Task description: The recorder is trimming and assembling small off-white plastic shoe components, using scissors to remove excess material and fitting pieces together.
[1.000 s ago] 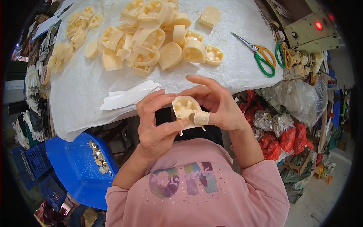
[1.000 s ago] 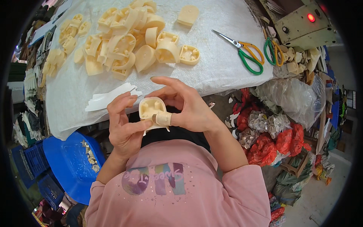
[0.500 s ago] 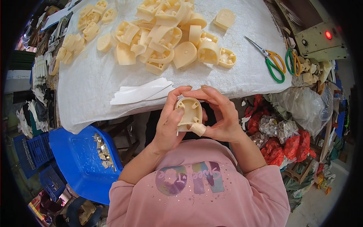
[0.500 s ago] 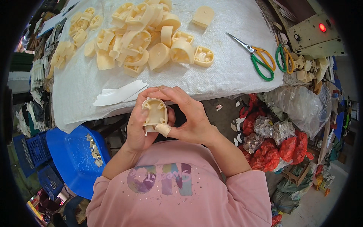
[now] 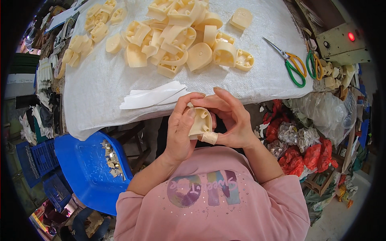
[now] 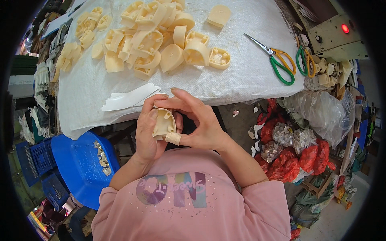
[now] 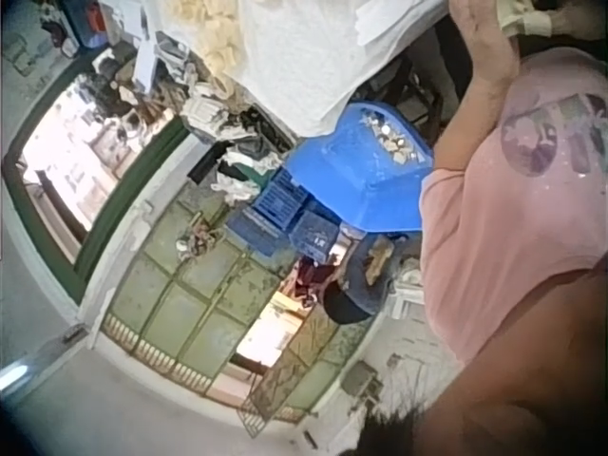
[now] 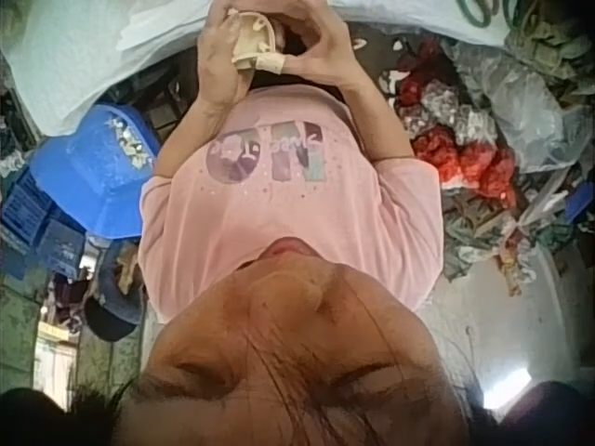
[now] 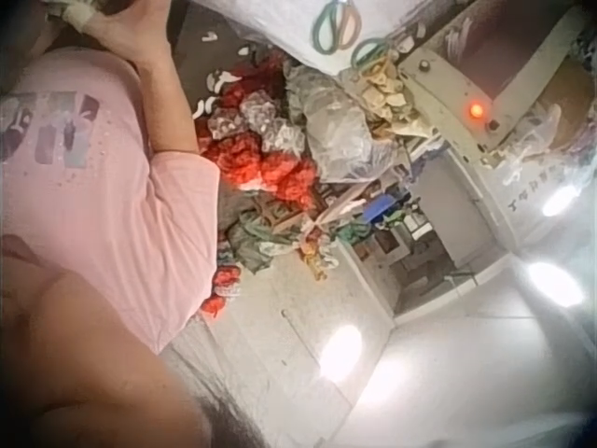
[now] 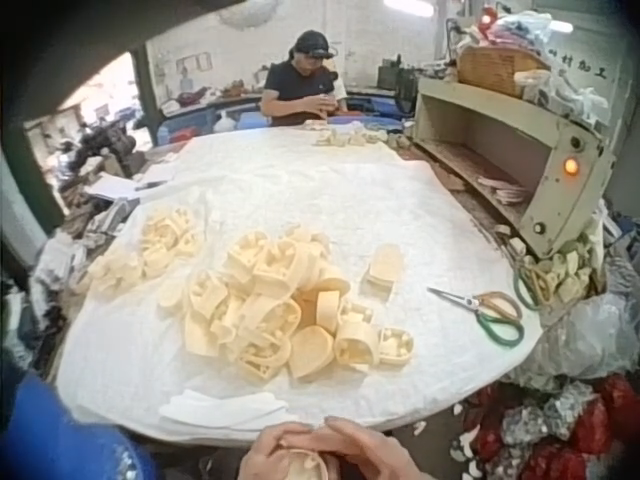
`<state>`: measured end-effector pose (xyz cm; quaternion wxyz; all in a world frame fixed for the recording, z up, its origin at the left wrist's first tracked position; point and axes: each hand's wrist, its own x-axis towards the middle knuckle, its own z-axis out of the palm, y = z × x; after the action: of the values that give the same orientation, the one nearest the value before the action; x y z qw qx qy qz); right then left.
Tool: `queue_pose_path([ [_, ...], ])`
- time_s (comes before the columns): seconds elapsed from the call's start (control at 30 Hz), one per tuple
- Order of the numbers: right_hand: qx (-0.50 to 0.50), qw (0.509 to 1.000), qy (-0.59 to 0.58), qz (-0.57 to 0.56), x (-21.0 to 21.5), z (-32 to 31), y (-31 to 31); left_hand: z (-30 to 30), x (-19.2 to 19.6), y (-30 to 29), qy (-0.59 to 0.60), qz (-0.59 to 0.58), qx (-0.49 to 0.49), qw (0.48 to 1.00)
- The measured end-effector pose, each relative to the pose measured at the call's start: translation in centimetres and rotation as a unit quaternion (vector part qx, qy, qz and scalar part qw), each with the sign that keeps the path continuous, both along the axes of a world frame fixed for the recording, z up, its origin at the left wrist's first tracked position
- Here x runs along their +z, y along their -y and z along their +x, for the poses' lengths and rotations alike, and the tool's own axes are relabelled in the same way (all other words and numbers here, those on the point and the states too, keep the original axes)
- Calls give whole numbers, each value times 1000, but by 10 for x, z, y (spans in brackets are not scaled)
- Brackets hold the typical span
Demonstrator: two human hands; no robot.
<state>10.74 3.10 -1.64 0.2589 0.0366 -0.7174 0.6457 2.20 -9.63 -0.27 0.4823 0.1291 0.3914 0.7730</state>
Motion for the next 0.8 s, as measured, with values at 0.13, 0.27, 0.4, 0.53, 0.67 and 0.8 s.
queue_pose_path([
  [0.13,48,997,42,-43,1,1,-6,2,3,-2,-59,-36,1,998],
  [0.27,72,996,57,-12,-3,-1,-14,2,6,-6,-94,-19,6,995],
  [0.4,89,932,199,-291,8,-16,-15,3,5,-8,-34,14,-19,999],
  [0.53,190,883,242,-356,6,-22,-24,9,14,-14,-57,-65,5,996],
  [0.67,203,949,177,-163,10,-19,-33,8,13,-12,-75,-47,-20,996],
  [0.8,111,987,117,-23,16,-17,-22,6,17,-11,-31,-44,-27,998],
])
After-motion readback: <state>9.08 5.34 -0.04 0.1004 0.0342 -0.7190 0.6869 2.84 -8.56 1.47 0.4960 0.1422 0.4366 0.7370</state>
